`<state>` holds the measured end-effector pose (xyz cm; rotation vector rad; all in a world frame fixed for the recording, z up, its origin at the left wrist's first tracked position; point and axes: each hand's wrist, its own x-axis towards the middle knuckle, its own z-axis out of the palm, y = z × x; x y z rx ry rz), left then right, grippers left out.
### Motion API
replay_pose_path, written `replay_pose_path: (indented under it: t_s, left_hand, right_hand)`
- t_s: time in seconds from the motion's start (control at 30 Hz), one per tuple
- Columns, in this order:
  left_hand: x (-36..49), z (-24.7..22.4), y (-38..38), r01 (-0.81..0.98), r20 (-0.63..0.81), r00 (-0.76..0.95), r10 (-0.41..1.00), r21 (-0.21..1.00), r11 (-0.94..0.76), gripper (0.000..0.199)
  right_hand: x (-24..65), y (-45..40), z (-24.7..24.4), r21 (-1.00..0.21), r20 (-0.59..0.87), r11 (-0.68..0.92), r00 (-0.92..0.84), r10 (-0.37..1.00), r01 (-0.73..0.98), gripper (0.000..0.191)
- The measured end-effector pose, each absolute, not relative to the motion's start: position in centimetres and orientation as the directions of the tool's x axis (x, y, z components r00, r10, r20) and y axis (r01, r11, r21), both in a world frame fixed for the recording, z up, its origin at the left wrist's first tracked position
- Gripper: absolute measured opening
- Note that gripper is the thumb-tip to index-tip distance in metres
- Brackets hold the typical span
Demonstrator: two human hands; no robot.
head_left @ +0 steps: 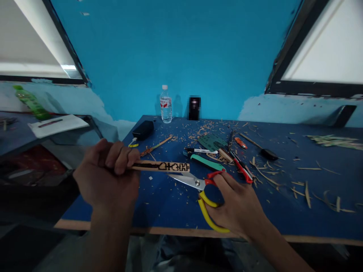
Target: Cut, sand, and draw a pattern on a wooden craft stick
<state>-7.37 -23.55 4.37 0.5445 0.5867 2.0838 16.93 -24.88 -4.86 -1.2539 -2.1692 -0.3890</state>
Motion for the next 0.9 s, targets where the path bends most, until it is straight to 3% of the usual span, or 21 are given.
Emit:
replay_pose_path:
  t_s: [0.27,0.47,0.67,0.9]
  left_hand:
    - [-7.3,5.1,-23.6,-0.613,0.193,-0.463,0.865,0.635,-0.469,0.041]
    - [-6.5,3.9,-24.1,-0.580,0.232,-0.574,0.786,0.562,-0.590,0.041]
    - [-6.0,3.0,-24.7,-0.597,0.200,-0.594,0.779,0.539,-0.594,0.043]
    - [-7.8,4.4,-23.4,-0.769,0.150,-0.293,0.944,0.550,-0.326,0.040]
  right_hand:
    - [17.4,-24.3,-5.2,0.015,0.649,0.553,-0.429,0.628,0.833,0.022]
    - [17.4,-24.5,-4.9,0.069,0.669,0.517,-0.424,0.610,0.853,0.019]
    - [17.3,-24.8,-5.1,0.110,0.652,0.540,-0.471,0.595,0.835,0.022]
    - [19.3,-24.1,-5.1,0.210,0.664,0.649,-0.593,0.455,0.732,0.010]
